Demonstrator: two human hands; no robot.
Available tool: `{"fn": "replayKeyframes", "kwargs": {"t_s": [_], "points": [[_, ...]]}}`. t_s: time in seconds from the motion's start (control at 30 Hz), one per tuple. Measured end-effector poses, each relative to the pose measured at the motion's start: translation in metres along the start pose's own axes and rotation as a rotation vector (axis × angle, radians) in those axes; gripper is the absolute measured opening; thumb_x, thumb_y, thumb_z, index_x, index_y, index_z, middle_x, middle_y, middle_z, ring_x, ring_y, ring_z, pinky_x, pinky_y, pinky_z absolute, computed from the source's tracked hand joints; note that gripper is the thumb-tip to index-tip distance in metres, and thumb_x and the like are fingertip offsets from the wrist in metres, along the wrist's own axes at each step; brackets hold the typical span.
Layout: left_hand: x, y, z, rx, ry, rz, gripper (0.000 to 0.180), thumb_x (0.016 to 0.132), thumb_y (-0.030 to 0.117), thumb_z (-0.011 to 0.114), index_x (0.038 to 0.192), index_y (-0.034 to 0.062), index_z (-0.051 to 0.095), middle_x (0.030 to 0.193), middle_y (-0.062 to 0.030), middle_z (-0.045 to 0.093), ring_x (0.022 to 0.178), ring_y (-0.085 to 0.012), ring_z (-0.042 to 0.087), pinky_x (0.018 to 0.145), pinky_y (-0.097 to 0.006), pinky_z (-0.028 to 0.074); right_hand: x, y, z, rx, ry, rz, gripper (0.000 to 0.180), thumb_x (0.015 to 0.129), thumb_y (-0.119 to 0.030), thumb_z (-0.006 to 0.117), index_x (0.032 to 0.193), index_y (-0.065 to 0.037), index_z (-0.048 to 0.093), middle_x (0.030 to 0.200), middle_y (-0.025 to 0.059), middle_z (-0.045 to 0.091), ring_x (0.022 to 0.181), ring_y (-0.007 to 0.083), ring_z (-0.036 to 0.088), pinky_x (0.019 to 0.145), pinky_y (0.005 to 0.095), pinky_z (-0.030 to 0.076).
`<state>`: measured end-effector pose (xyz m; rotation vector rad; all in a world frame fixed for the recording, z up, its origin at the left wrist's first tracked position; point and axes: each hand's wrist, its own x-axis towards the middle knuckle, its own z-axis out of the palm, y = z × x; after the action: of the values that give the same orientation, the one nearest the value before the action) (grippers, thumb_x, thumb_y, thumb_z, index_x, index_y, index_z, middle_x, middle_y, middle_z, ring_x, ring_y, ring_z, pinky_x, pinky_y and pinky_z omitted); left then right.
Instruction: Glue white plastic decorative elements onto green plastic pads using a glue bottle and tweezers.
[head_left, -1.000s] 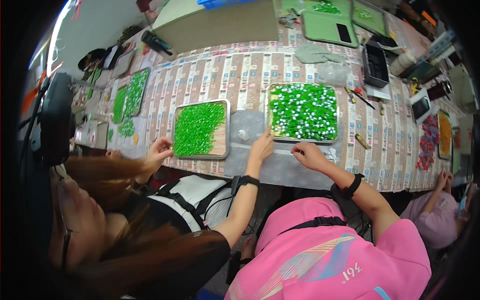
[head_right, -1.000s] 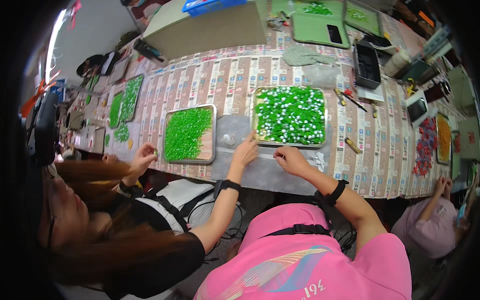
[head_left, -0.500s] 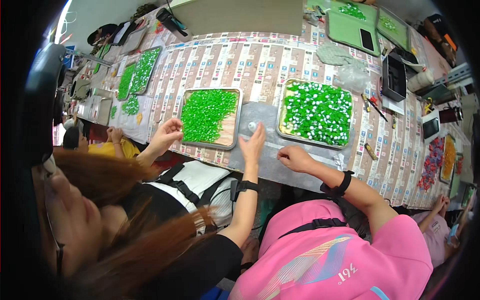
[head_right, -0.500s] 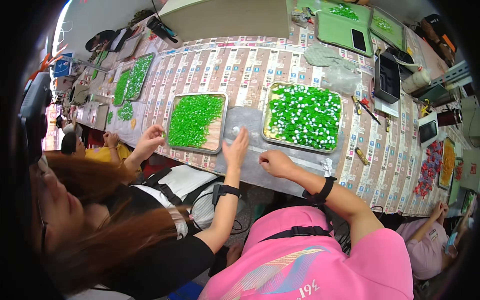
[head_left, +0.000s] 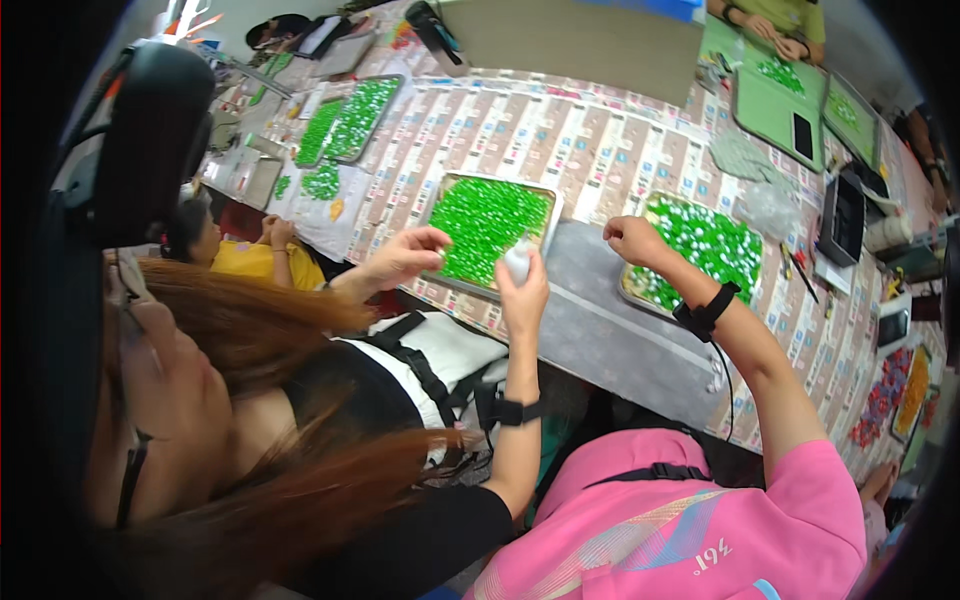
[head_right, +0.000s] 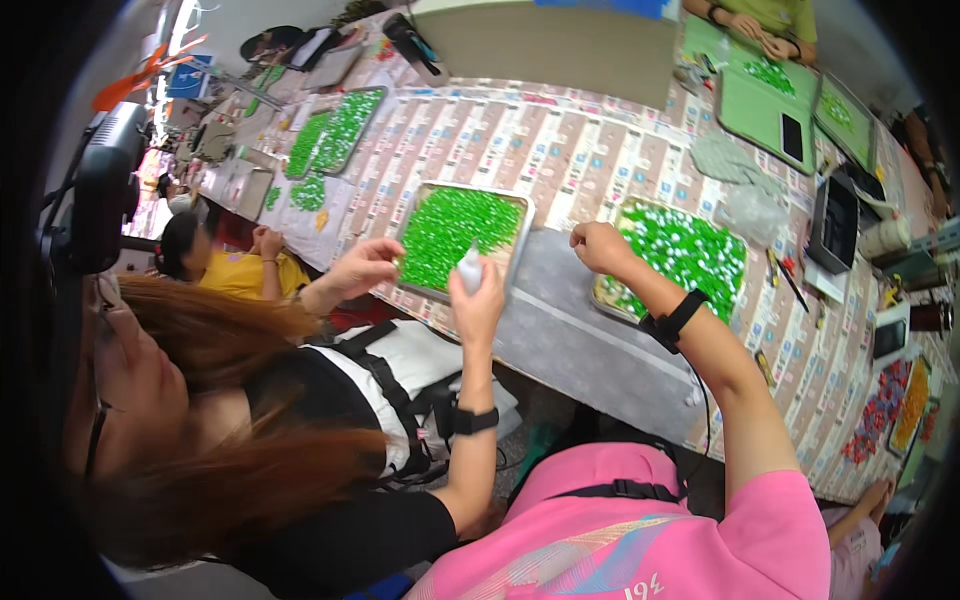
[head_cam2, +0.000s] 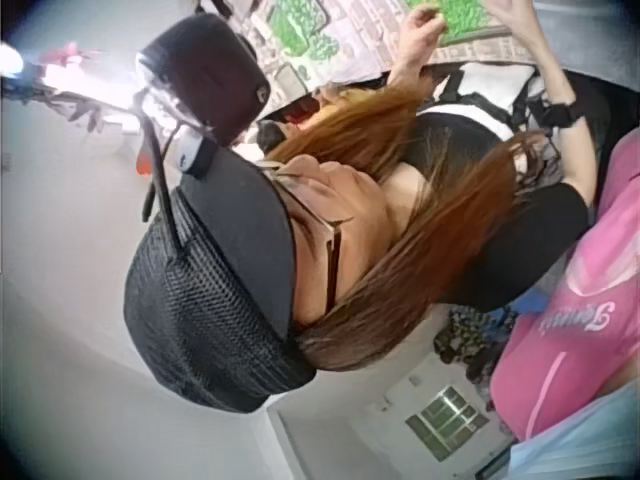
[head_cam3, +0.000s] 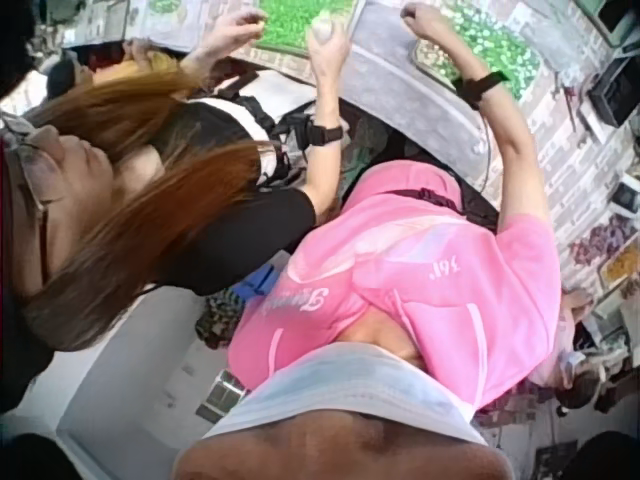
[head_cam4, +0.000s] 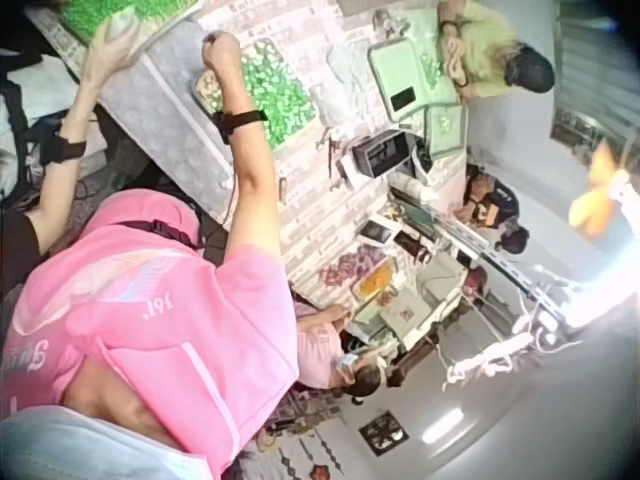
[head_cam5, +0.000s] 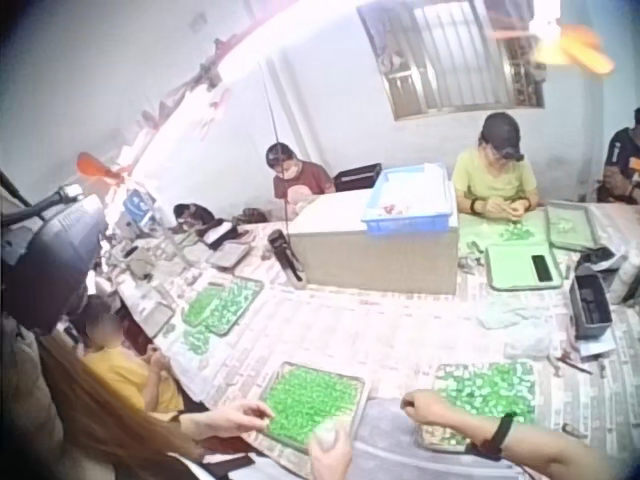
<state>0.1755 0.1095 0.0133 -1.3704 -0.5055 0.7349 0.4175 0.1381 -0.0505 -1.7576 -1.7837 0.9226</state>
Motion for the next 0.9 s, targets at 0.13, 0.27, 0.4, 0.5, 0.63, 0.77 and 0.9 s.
{"fn": "replayKeyframes", "kwargs": {"t_s": [0.13,0.27,0.4,0.5,0.63,0.77,0.9], "points": [[-0.035,-0.07,0.024,0.03,-0.121,0.052,0.043,0.075,0.014,0.08,0.107,0.0037,0.054,0.093,-0.0042,0.055,0.085,-0.0119,0.054,0.074,-0.025,0.046,0.046,-0.014,0.038,-0.012,-0.062,-0.035,0.02,0.073,-0.007,0.054,0.085,-0.005,0.07,0.085,0.0182,0.068,0.08,0.0339,0.065,0.075,0.0421,0.051],[-0.046,-0.08,0.036,0.045,0.017,0.017,0.042,0.077,0.009,0.078,0.11,0.0031,0.051,0.096,-0.0041,0.052,0.088,-0.0119,0.053,0.077,-0.026,0.049,0.063,-0.032,0.085,-0.013,-0.048,-0.092,0.022,0.074,-0.007,0.056,0.091,-0.005,0.069,0.086,0.0174,0.067,0.079,0.0334,0.064,0.072,0.0414,0.051],[-0.045,-0.073,0.05,-0.216,0.193,-0.033,0.036,0.082,0.006,0.071,0.111,0.003,0.05,0.098,-0.0033,0.05,0.092,-0.0111,0.052,0.08,-0.03,0.052,0.072,-0.049,0.115,-0.042,0.025,-0.065,0.028,0.077,-0.003,0.053,0.102,-0.006,0.067,0.107,0.0195,0.06,0.096,0.0368,0.06,0.082,0.0429,0.05],[-0.039,-0.07,0.06,-0.513,0.308,-0.051,0.036,0.084,0.01,0.07,0.113,0.0048,0.049,0.089,-0.0018,0.053,0.087,-0.0097,0.055,0.075,-0.029,0.054,0.077,-0.052,0.125,-0.105,0.049,-0.045,0.028,0.08,-0.002,0.053,0.105,-0.006,0.064,0.115,0.0194,0.053,0.1,0.0373,0.059,0.084,0.0453,0.05],[-0.041,-0.068,0.063,-0.583,0.208,-0.039,0.029,0.086,0.006,0.064,0.111,0.0036,0.051,0.096,-0.0033,0.056,0.093,-0.0128,0.057,0.084,-0.035,0.053,0.085,-0.056,0.135,-0.274,0.05,0.007,0.018,0.084,-0.008,0.052,0.098,-0.006,0.063,0.108,0.0173,0.054,0.101,0.0349,0.058,0.079,0.0438,0.053],[-0.044,-0.067,0.065,-0.796,0.195,-0.137,0.025,0.086,0.007,0.057,0.111,0.0043,0.051,0.1,-0.0066,0.058,0.102,-0.0211,0.059,0.096,-0.046,0.046,0.091,-0.056,0.141,-0.362,0.086,-0.094,0.015,0.083,-0.009,0.052,0.094,-0.006,0.063,0.099,0.0167,0.058,0.096,0.0339,0.06,0.075,0.0439,0.053],[-0.043,-0.071,0.071,-0.88,0.136,-0.163,0.025,0.087,0.008,0.058,0.111,0.0035,0.051,0.103,-0.008,0.06,0.102,-0.0214,0.06,0.095,-0.044,0.047,0.09,-0.05,0.141,-0.289,0.121,-0.092,0.014,0.082,-0.009,0.053,0.091,-0.006,0.063,0.089,0.0165,0.061,0.092,0.0347,0.06,0.073,0.0453,0.051]]}}
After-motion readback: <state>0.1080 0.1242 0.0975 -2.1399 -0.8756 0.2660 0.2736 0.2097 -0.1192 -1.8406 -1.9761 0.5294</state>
